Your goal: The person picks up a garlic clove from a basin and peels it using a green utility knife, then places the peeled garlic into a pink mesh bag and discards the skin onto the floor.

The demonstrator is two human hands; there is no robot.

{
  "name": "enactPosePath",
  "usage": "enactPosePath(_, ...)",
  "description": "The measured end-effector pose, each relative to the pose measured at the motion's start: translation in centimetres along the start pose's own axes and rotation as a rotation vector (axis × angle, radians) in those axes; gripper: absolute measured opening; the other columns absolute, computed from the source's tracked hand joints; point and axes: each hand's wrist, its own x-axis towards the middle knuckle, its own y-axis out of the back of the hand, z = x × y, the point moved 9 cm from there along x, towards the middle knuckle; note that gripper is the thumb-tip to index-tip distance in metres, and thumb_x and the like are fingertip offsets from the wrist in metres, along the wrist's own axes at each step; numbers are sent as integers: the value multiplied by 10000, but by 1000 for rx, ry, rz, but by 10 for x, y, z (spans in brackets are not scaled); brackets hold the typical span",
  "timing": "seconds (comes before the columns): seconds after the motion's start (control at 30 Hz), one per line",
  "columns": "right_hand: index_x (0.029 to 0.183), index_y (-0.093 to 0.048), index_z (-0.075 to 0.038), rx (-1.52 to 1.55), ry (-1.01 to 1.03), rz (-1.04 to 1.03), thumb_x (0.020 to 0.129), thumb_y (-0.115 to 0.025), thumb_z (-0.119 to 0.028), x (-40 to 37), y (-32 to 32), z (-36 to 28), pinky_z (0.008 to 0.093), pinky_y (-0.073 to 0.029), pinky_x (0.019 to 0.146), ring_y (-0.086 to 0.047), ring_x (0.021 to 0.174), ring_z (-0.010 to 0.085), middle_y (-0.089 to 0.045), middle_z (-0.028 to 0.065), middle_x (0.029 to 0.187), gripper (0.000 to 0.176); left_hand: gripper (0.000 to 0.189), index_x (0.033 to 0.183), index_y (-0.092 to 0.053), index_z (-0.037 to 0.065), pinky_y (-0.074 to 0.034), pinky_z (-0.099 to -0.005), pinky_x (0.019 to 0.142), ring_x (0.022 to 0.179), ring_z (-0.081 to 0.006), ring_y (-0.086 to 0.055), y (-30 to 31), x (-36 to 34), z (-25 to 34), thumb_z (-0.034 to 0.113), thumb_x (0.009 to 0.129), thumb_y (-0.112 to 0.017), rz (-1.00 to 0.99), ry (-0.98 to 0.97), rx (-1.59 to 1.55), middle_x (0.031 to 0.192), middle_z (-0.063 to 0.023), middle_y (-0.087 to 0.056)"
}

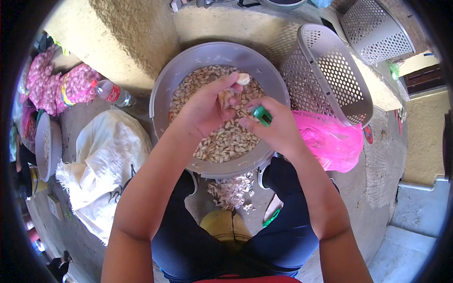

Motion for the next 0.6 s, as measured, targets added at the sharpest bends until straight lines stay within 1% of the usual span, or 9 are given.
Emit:
enactPosePath(0.1, 997, -535, -40, 145, 38, 139, 667, -698, -201, -2, 8, -1, 317, -433, 729, -560, 818, 238, -561, 124, 853, 402, 177, 900, -541, 86, -344, -178, 435, 579, -61, -483, -1, -1, 2, 248, 829, -542, -4, -1, 61, 745, 21, -549)
enactPosePath(0.2, 991, -539, -38, 197, 160, 365, 655, -707, -151, -6, 24, -14, 309, -430, 735, -552, 831, 233, -551, 122, 873, 393, 174, 897, -548, 87, -346, -173, 441, 591, -44, -487, -10, -2, -8, 246, 830, -531, -51, 50, 122, 730, 33, -545)
enactPosePath(0.3, 981, -547, -36, 215, 207, 406, 661, -699, -110, -6, 26, -20, 306, -433, 723, -556, 812, 232, -550, 116, 854, 362, 172, 891, -554, 91, -344, -172, 444, 596, -31, -484, -18, -4, -14, 249, 826, -531, -88, 87, 153, 709, 42, -535)
enactPosePath(0.37, 972, -556, -35, 197, 162, 386, 673, -687, -95, -2, 23, -10, 299, -438, 709, -561, 795, 222, -555, 113, 847, 332, 178, 887, -555, 94, -336, -171, 445, 588, -26, -473, -17, -1, -17, 258, 821, -539, -128, 97, 194, 693, 49, -523)
enactPosePath(0.47, 941, -573, -31, 135, 155, 380, 690, -675, -87, -2, 25, -10, 291, -444, 687, -570, 764, 210, -569, 110, 829, 276, 179, 887, -555, 100, -313, -166, 446, 578, -26, -451, -15, -3, -14, 266, 818, -549, -47, 63, 292, 676, 55, -503)
enactPosePath(0.5, 928, -580, -30, 109, 162, 383, 696, -671, -87, -2, 26, -11, 289, -446, 680, -573, 753, 207, -575, 110, 822, 256, 177, 886, -555, 100, -307, -168, 451, 576, -25, -441, -14, -2, -11, 261, 814, -560, -17, 29, 373, 670, 56, -495)
enactPosePath(0.57, 908, -587, -29, 134, 113, 379, 702, -671, -92, -3, 26, -6, 286, -447, 672, -577, 742, 206, -586, 111, 812, 231, 174, 884, -554, 99, -297, -172, 460, 572, -22, -422, -11, -2, -5, 252, 805, -581, 45, -38, 533, 660, 59, -480)
enactPosePath(0.6, 898, -591, -28, 147, 88, 377, 705, -670, -94, -3, 25, -3, 285, -448, 668, -579, 736, 206, -591, 112, 808, 218, 174, 877, -556, 90, -316, -176, 482, 590, -25, -434, -10, -3, -1, 243, 800, -592, 75, -70, 586, 671, 52, -491)
